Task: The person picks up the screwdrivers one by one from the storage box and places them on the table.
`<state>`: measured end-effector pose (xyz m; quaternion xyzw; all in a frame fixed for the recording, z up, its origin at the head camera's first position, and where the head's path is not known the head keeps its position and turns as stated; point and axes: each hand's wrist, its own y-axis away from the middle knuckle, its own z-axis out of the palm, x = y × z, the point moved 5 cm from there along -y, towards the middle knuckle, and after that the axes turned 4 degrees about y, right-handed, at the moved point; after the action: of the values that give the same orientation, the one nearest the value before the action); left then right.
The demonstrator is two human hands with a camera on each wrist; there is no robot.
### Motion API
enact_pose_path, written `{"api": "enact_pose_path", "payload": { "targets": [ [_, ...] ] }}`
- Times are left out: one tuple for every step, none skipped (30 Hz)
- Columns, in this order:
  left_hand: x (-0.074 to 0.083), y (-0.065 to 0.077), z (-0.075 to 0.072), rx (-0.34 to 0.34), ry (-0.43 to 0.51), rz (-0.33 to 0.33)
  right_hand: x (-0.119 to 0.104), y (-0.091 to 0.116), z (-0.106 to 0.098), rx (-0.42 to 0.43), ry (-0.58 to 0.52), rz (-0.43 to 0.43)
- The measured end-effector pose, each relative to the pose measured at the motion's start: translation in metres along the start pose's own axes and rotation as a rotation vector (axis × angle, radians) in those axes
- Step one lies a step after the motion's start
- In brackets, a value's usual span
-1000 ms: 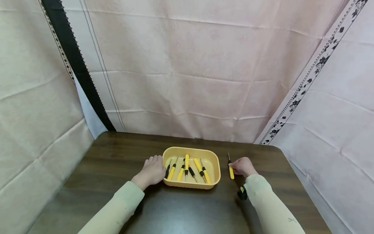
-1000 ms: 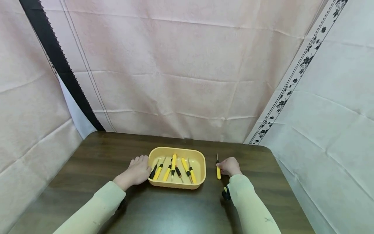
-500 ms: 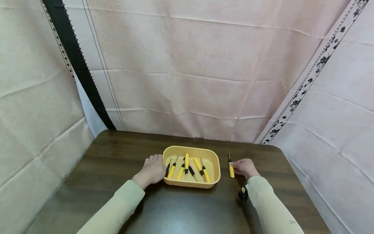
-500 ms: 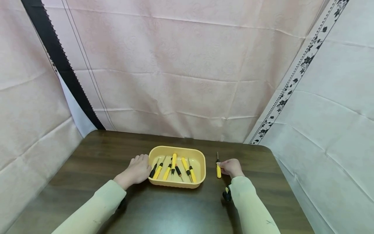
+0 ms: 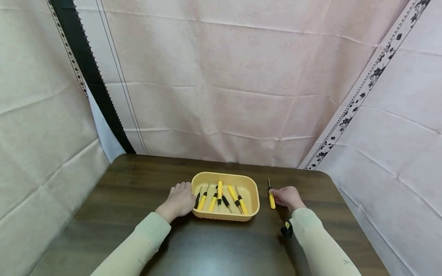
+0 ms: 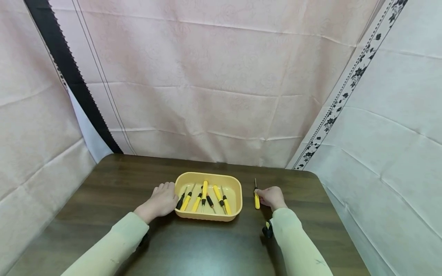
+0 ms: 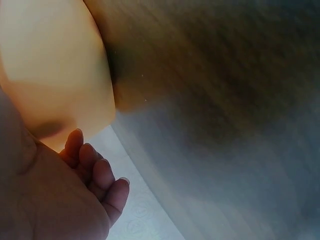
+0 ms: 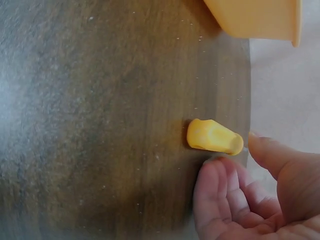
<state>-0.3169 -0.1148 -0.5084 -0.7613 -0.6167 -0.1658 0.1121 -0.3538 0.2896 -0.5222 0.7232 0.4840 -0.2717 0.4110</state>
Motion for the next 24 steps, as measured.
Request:
{"api": "enact_pose_path", "payload": {
  "targets": [
    [0.0,-0.001,0.001,-0.004,0.001,0.003,-0.001,0.002,-0.001,-0.004,-0.005,-0.009],
    [0.0,-0.001,0.001,-0.006,0.005,0.006,-0.003,0.003,-0.002,-0.005,-0.017,-0.019],
    [0.0,-0.001,0.002,-0.009,0.007,0.009,-0.006,0.005,-0.003,-0.009,-0.033,-0.033],
    [0.0,-0.001,0.002,-0.011,0.009,0.009,-0.009,0.006,-0.004,-0.012,-0.056,-0.048],
    [0.0,-0.001,0.002,-0.01,0.008,0.009,-0.013,0.007,-0.004,-0.014,-0.076,-0.065],
    [-0.001,-0.001,0.001,-0.011,0.009,0.007,-0.018,0.008,-0.004,-0.017,-0.103,-0.08],
    [0.0,0.0,0.0,-0.01,0.009,0.004,-0.024,0.009,-0.004,-0.02,-0.128,-0.096],
    [0.0,0.001,-0.002,-0.009,0.009,0.001,-0.03,0.01,-0.003,-0.022,-0.157,-0.11],
    [-0.001,0.001,-0.002,-0.011,0.006,-0.002,-0.037,0.012,-0.001,-0.028,-0.176,-0.126],
    [0.0,0.001,-0.003,-0.011,0.006,-0.005,-0.044,0.013,0.0,-0.035,-0.191,-0.143],
    [0.0,0.001,-0.004,-0.012,0.003,-0.007,-0.051,0.015,0.003,-0.046,-0.201,-0.158],
    [0.0,0.001,-0.004,-0.013,0.005,-0.006,-0.058,0.018,0.005,-0.056,-0.216,-0.17],
    [0.0,0.002,-0.004,-0.012,0.005,-0.005,-0.065,0.021,0.008,-0.065,-0.224,-0.18],
    [0.0,0.001,-0.004,-0.012,0.008,-0.002,-0.071,0.024,0.011,-0.078,-0.231,-0.186],
    [0.0,0.001,-0.004,-0.01,0.008,0.002,-0.077,0.027,0.015,-0.091,-0.226,-0.193],
    [0.0,0.001,-0.004,-0.008,0.011,0.004,-0.082,0.03,0.018,-0.103,-0.223,-0.194],
    [0.0,0.0,-0.003,-0.008,0.011,0.004,-0.087,0.033,0.022,-0.114,-0.216,-0.193],
    [0.0,0.0,-0.003,-0.009,0.011,0.004,-0.092,0.036,0.026,-0.125,-0.21,-0.194],
    [0.0,0.0,-0.002,-0.009,0.01,0.003,-0.095,0.038,0.03,-0.143,-0.201,-0.197],
    [0.0,0.0,-0.002,-0.011,0.009,0.003,-0.099,0.04,0.034,-0.159,-0.195,-0.199],
    [0.0,0.0,-0.002,-0.013,0.004,0.001,-0.102,0.042,0.038,-0.173,-0.186,-0.206],
    [0.0,-0.001,-0.002,-0.016,0.002,-0.002,-0.104,0.043,0.042,-0.185,-0.188,-0.207],
    [0.0,-0.001,-0.001,-0.018,-0.002,-0.004,-0.105,0.044,0.047,-0.198,-0.185,-0.214],
    [-0.001,-0.001,-0.001,-0.018,-0.005,-0.004,-0.106,0.045,0.051,-0.207,-0.183,-0.219]
  ]
}}
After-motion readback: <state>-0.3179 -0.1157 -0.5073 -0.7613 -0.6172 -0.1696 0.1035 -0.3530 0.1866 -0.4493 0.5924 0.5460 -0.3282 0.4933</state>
